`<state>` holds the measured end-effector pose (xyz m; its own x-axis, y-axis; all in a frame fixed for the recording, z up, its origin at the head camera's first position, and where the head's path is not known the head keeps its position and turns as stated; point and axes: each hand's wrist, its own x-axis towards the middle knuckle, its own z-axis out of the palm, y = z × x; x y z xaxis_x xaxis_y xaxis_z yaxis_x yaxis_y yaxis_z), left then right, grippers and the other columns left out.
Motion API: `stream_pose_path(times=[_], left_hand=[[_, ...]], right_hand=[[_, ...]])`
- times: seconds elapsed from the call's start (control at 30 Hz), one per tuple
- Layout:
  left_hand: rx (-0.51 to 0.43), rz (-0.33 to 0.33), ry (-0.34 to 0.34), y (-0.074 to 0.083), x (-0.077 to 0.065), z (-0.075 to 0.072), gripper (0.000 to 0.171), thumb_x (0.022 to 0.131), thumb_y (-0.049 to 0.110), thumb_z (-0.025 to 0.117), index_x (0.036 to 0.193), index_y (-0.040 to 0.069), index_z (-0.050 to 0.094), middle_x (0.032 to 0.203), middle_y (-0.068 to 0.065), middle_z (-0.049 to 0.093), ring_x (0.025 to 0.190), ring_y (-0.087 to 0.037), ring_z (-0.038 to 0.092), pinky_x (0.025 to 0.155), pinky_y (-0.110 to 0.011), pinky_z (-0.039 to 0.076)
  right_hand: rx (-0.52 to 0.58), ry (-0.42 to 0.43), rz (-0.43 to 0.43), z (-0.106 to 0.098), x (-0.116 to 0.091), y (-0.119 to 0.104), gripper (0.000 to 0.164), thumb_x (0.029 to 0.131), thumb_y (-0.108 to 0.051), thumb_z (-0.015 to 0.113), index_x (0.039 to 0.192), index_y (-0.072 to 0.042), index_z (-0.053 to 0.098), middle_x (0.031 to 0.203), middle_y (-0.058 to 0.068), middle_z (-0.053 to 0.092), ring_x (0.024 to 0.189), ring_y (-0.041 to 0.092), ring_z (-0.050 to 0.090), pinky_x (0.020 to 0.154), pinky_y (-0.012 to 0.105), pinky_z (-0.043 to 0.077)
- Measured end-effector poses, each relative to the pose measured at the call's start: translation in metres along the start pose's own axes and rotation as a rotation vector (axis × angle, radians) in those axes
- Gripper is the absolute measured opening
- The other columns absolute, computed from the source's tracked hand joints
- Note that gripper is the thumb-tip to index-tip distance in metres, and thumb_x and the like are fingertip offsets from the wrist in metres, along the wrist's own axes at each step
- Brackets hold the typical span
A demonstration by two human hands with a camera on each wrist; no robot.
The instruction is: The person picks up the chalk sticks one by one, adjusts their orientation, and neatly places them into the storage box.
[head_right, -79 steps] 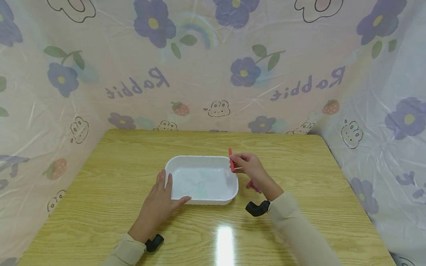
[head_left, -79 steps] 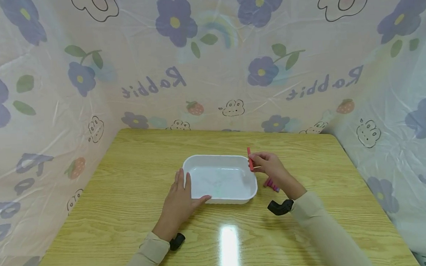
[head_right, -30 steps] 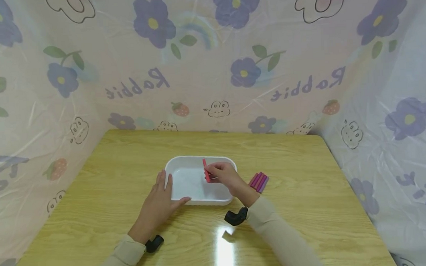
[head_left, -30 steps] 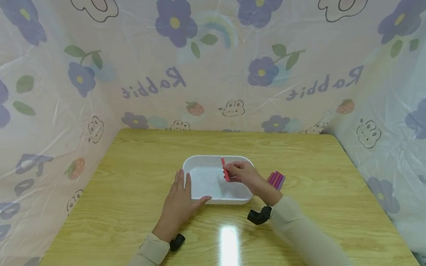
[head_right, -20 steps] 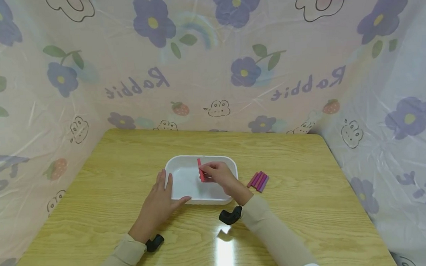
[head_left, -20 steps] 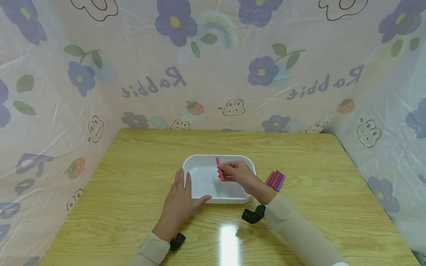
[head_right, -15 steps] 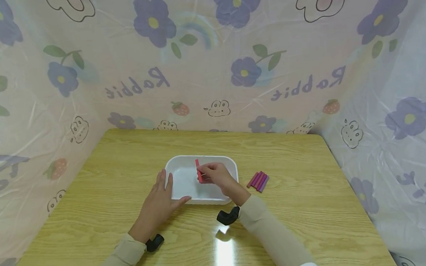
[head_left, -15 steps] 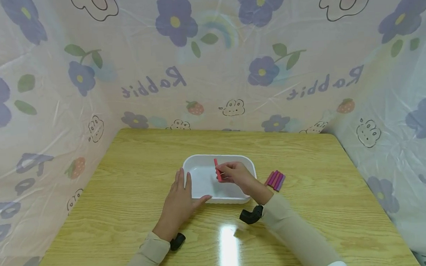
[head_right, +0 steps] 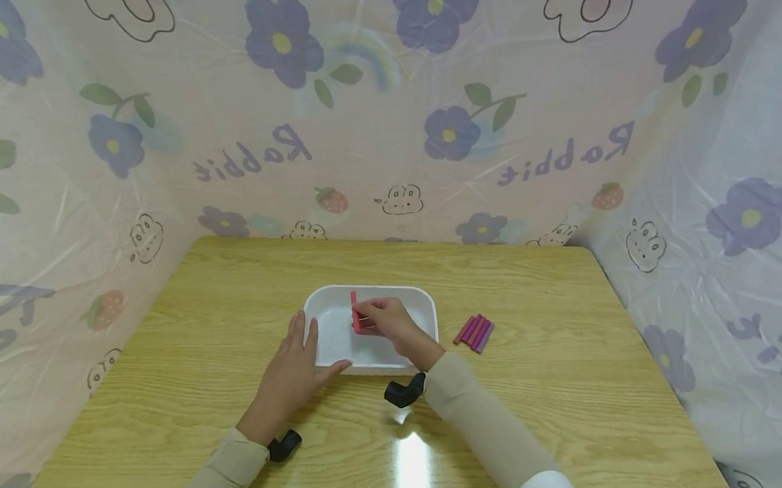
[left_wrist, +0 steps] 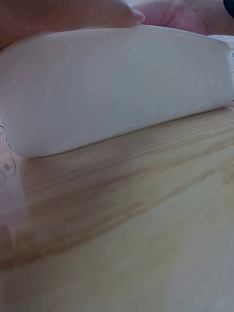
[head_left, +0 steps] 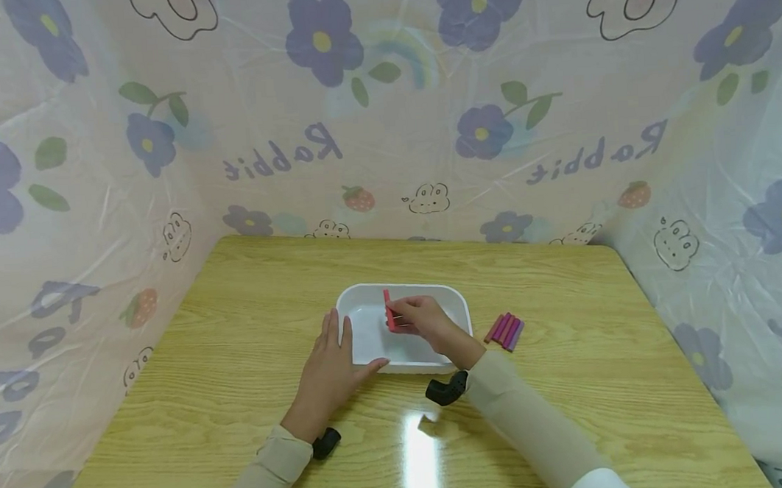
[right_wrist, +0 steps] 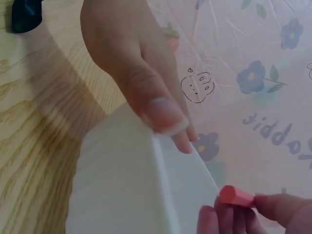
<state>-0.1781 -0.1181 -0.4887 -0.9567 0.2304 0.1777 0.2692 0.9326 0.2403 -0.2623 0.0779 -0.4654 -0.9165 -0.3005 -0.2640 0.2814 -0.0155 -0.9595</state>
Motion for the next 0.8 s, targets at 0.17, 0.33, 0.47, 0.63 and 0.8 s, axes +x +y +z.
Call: stream_pose_path(times=[0.17,0.33,0.47,0.63,0.8], left_hand=[[0.005,-0.001,-0.003,0.001,0.000,0.002,0.109,0.077,0.082,0.029,0.143,-0.005,0.027,0.150,-0.026,0.010,0.139,-0.035,0.010,0.104,-0.047,0.030],[0.009,-0.004,0.003,0.001,0.000,0.001,0.108,0.077,0.081,0.031,0.143,-0.005,0.027,0.150,-0.026,0.011,0.139,-0.035,0.011,0.104,-0.046,0.030],[0.015,-0.009,-0.004,0.001,-0.001,-0.001,0.108,0.077,0.081,0.033,0.143,-0.005,0.027,0.150,-0.026,0.011,0.138,-0.036,0.011,0.104,-0.046,0.030],[0.005,-0.012,-0.014,0.002,0.000,-0.002,0.108,0.077,0.081,0.032,0.143,-0.005,0.026,0.150,-0.026,0.010,0.139,-0.036,0.010,0.104,-0.047,0.030],[0.002,-0.002,0.000,0.002,0.000,-0.003,0.107,0.078,0.080,0.034,0.142,-0.005,0.028,0.150,-0.027,0.012,0.138,-0.037,0.012,0.104,-0.047,0.030]], right_hand=[[0.026,0.007,0.011,0.004,0.002,0.005,0.033,0.092,-0.018,0.060,0.105,0.012,0.061,0.086,0.012,0.065,0.077,0.017,0.065,0.075,0.033,0.054],[0.065,0.038,0.030,0.008,0.007,0.012,0.032,0.091,-0.016,0.061,0.106,0.013,0.061,0.083,0.011,0.065,0.076,0.016,0.065,0.074,0.031,0.054],[0.095,0.052,0.049,0.013,0.014,0.018,0.033,0.090,-0.015,0.061,0.107,0.013,0.061,0.080,0.009,0.065,0.074,0.015,0.065,0.072,0.030,0.054],[0.072,0.058,0.080,0.018,0.016,0.019,0.030,0.091,-0.014,0.060,0.105,0.013,0.062,0.080,0.010,0.067,0.072,0.016,0.066,0.071,0.031,0.054],[0.016,0.080,0.108,0.018,0.015,0.020,0.028,0.090,-0.016,0.061,0.101,0.010,0.064,0.080,0.010,0.067,0.070,0.016,0.067,0.070,0.031,0.055]])
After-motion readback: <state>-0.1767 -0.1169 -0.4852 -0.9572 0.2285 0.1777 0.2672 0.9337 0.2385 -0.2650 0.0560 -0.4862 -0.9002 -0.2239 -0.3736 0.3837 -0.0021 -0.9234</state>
